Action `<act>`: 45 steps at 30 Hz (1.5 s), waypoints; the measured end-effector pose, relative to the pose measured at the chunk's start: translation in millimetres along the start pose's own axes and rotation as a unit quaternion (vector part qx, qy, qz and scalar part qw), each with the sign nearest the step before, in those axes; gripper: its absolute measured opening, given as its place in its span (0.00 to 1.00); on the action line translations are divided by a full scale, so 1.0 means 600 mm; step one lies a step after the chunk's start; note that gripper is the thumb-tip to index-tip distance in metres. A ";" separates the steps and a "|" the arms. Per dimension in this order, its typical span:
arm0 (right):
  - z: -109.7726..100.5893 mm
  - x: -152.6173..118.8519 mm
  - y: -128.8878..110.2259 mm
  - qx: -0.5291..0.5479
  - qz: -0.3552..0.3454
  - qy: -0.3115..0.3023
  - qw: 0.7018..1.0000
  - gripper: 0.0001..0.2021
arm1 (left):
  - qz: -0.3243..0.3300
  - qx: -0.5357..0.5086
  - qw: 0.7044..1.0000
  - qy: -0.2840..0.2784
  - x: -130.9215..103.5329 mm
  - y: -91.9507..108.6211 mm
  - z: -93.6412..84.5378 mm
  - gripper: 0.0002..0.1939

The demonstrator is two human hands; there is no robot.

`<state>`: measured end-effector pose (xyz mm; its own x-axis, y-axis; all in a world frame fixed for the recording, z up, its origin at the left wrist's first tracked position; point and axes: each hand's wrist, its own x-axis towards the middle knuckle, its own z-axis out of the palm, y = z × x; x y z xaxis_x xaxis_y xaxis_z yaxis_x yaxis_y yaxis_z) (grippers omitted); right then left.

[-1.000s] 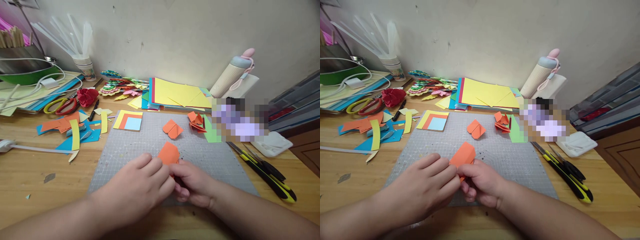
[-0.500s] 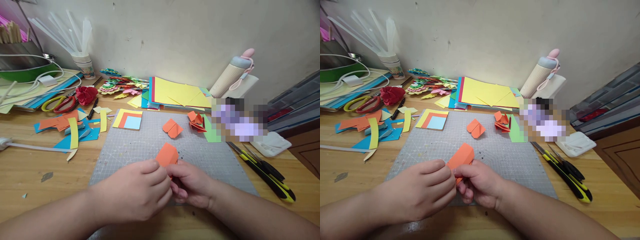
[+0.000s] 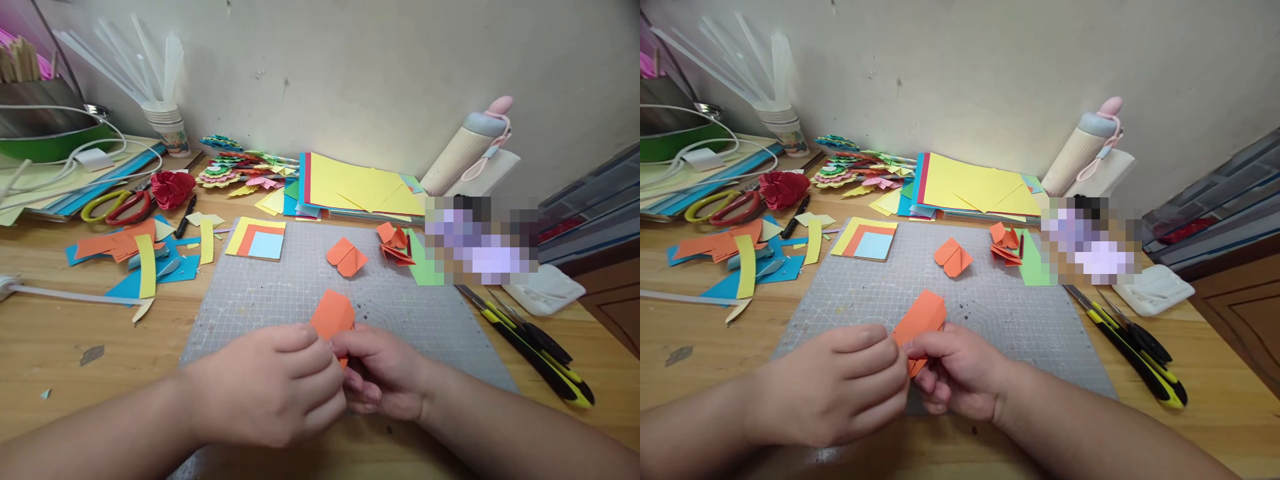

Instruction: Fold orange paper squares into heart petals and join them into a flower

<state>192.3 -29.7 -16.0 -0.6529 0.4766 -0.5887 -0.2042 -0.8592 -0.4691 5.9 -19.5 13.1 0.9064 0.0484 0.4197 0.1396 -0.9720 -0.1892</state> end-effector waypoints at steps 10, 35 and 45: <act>-0.013 0.001 -0.011 0.038 -0.012 -0.081 0.996 0.12 | -0.071 -0.031 0.993 0.094 -0.014 -0.017 -0.003 0.09; -0.019 -0.032 -0.036 -0.221 -0.314 0.075 0.920 0.19 | -0.525 -0.534 0.648 0.134 -0.007 -0.014 0.020 0.07; -0.006 -0.007 -0.016 -0.445 -0.304 0.106 0.836 0.11 | -0.529 -0.543 0.649 0.058 0.003 -0.006 0.037 0.07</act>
<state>199.6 -22.6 -11.1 -0.4626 0.8780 -0.1226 0.2343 -0.0123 -0.9721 16.0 -10.6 -4.8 0.4869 0.8652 -0.1201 0.2402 -0.0004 0.9707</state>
